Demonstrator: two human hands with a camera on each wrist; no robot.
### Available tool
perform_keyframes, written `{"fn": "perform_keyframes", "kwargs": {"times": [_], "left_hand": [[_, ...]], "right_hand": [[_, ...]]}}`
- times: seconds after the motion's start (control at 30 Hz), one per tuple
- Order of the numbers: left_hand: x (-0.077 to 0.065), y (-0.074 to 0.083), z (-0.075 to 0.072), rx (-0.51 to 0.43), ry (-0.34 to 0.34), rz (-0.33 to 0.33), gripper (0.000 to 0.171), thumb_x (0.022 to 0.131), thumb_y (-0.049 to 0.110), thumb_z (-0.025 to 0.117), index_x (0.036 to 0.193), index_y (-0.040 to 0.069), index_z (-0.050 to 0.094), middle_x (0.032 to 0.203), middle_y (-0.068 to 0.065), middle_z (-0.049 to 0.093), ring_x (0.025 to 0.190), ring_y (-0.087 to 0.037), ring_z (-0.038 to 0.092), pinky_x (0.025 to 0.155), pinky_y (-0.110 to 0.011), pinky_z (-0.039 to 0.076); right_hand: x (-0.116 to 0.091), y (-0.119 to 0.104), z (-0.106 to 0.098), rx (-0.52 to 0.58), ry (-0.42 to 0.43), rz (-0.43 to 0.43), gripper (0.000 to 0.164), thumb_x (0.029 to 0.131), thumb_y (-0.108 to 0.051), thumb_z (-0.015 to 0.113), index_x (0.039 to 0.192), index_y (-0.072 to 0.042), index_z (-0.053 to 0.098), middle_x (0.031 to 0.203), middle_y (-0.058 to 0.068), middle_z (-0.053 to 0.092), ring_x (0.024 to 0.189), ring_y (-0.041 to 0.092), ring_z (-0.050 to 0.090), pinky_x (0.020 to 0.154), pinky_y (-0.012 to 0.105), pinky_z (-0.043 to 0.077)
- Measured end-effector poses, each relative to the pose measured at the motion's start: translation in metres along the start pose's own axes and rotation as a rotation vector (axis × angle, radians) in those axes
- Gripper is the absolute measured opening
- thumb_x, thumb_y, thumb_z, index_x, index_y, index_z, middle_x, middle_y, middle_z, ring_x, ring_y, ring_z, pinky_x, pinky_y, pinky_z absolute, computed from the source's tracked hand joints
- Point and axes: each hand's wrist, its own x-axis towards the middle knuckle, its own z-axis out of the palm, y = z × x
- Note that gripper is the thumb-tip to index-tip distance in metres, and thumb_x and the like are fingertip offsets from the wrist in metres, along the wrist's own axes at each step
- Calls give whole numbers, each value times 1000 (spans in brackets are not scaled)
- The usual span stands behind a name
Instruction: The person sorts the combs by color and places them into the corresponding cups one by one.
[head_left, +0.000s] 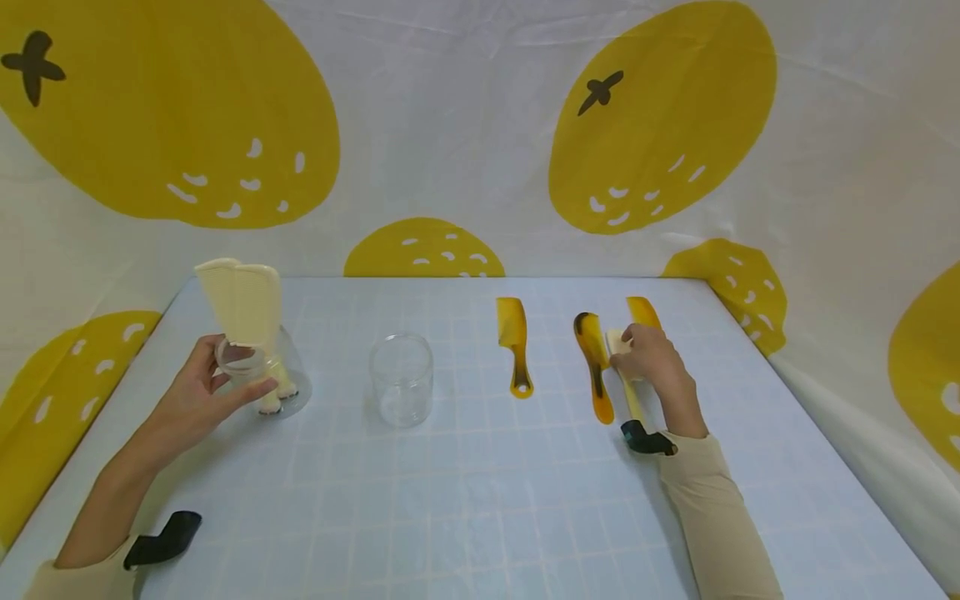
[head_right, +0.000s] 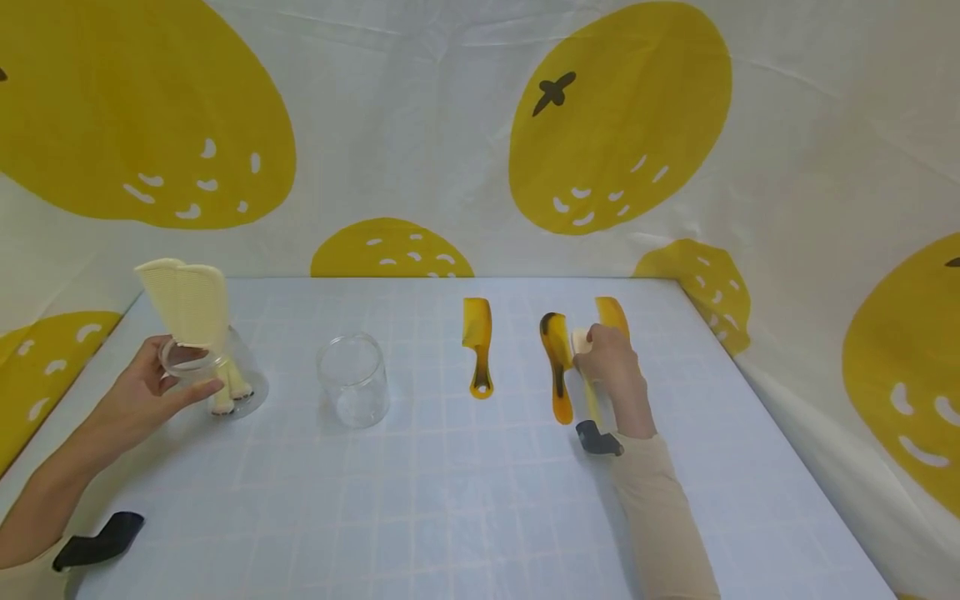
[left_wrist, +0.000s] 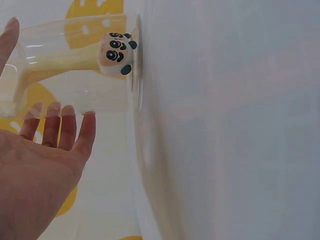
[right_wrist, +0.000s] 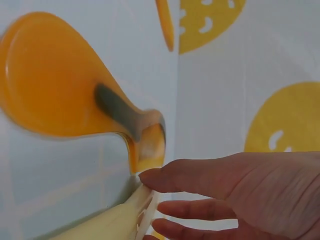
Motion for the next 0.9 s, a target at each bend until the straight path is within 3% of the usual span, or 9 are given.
{"fn": "perform_keyframes", "kwargs": {"times": [0.27,0.5,0.67,0.77,0.83,0.9], "left_hand": [[1,0,1,4,3,-6,62,98,20,72,141,21,28,146,-17,33,122,-5,36,120,-67,20],[0,-1,0,21,-6,-29,67,98,26,72,145,13,26,148,-20,33,127,-20,35,115,-74,18],[-1,-1,-1,24,-14,-24,64,99,25,72,144,16,27,148,-18,34,123,-7,37,122,-63,20],[0,-1,0,28,-10,-22,65,98,25,72,144,16,27,148,-18,34,121,-3,36,121,-64,20],[0,-1,0,21,-8,-19,66,98,24,72,145,13,27,148,-19,34,120,-4,36,116,-73,19],[1,-1,0,22,-9,-23,66,98,24,73,145,13,26,148,-20,34,120,-5,36,115,-74,18]], "right_hand": [[2,1,-5,33,11,-20,46,98,-20,65,129,12,53,129,32,56,108,43,56,96,55,52],[5,0,-5,63,80,-94,40,97,-15,65,123,15,58,117,31,61,101,41,59,91,53,54],[2,-2,-7,82,126,-130,36,97,-11,64,120,17,60,112,33,64,97,42,61,88,53,56],[-1,-3,-8,102,125,-133,34,98,-10,62,121,15,59,114,33,63,91,39,64,82,49,58],[-4,-5,-10,120,118,-129,34,99,-11,60,124,13,57,117,33,63,88,37,66,76,44,59],[-6,-7,-12,140,113,-135,35,101,-11,59,127,12,55,119,34,62,84,35,69,72,40,59]]}}
